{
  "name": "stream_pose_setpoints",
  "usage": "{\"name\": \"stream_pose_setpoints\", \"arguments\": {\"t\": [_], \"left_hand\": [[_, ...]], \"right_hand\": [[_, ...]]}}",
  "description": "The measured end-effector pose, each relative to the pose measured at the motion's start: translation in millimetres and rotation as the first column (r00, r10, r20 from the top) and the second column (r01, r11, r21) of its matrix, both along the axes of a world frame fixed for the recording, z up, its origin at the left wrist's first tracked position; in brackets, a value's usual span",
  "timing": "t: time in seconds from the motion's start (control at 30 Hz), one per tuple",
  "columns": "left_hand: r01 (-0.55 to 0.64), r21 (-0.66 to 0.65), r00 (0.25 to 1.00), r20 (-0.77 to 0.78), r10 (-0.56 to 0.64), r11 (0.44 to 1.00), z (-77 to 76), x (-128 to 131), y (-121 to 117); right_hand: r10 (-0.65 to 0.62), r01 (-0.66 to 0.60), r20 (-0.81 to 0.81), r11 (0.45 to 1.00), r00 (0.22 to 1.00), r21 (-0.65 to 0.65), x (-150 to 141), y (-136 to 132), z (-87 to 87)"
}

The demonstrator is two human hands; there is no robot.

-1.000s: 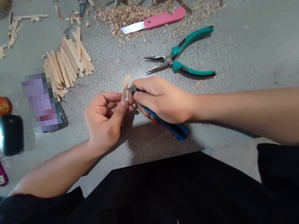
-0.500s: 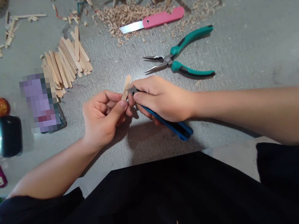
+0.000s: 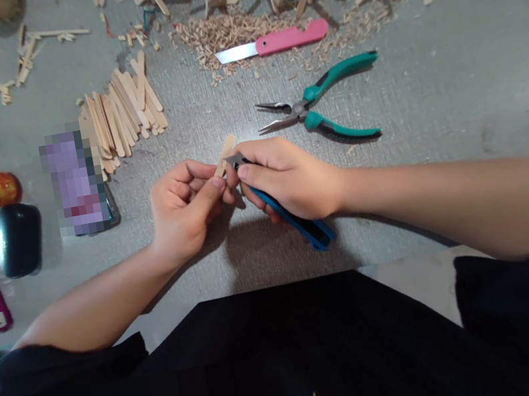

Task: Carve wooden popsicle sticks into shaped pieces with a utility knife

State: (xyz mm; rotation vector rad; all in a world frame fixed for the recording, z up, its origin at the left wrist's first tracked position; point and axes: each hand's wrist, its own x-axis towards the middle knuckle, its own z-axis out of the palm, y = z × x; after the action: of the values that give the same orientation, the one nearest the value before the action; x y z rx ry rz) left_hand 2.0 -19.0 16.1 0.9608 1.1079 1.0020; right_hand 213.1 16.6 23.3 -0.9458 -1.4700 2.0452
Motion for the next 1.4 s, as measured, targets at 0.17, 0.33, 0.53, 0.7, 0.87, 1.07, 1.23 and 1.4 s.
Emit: {"name": "stream_pose_setpoints", "arguments": {"t": [0.17, 0.33, 0.53, 0.7, 0.87, 1.07, 1.23, 1.4], "left_hand": [[-0.021, 0.010, 1.000, -0.004, 0.021, 1.000, -1.5, -0.7, -1.2], [-0.064, 0.050, 0.995, -0.076, 0.068, 0.997, -0.9, 0.0, -3.2], [-0.064, 0.149, 0.981, -0.170, 0.089, 0.987, -4.2, 1.0, -8.4], [-0.042, 0.309, 0.929, -0.339, 0.151, 0.950, -9.1, -2.1, -11.4], [0.039, 0.334, 0.898, -0.424, 0.113, 0.942, -10.8, -6.2, -13.2], [0.041, 0.243, 0.916, -0.398, 0.061, 0.969, -9.5, -8.0, -14.9], [0.058, 0.243, 0.917, -0.396, 0.044, 0.968, -10.1, -8.8, -15.6], [0.045, 0.237, 0.920, -0.388, 0.052, 0.971, -8.6, -9.6, -13.5]], "right_hand": [[-0.032, 0.030, 0.077, 0.999, 0.997, 0.026, -2.2, -1.9, 4.6], [-0.055, 0.039, 0.201, 0.996, 0.978, 0.079, -4.8, -4.0, 8.2], [-0.053, -0.023, 0.337, 0.976, 0.940, 0.216, -3.3, -6.6, 8.6], [-0.053, -0.119, 0.454, 0.932, 0.889, 0.342, -3.3, -6.1, 16.0], [-0.056, -0.168, 0.560, 0.925, 0.827, 0.340, -6.1, -5.4, 22.5], [-0.056, -0.148, 0.525, 0.930, 0.849, 0.338, -5.7, -3.7, 21.1], [0.022, -0.128, 0.427, 0.967, 0.904, 0.221, -3.1, 2.0, 18.9], [0.102, -0.123, 0.325, 0.991, 0.940, 0.045, 0.1, 7.9, 15.5]]}}
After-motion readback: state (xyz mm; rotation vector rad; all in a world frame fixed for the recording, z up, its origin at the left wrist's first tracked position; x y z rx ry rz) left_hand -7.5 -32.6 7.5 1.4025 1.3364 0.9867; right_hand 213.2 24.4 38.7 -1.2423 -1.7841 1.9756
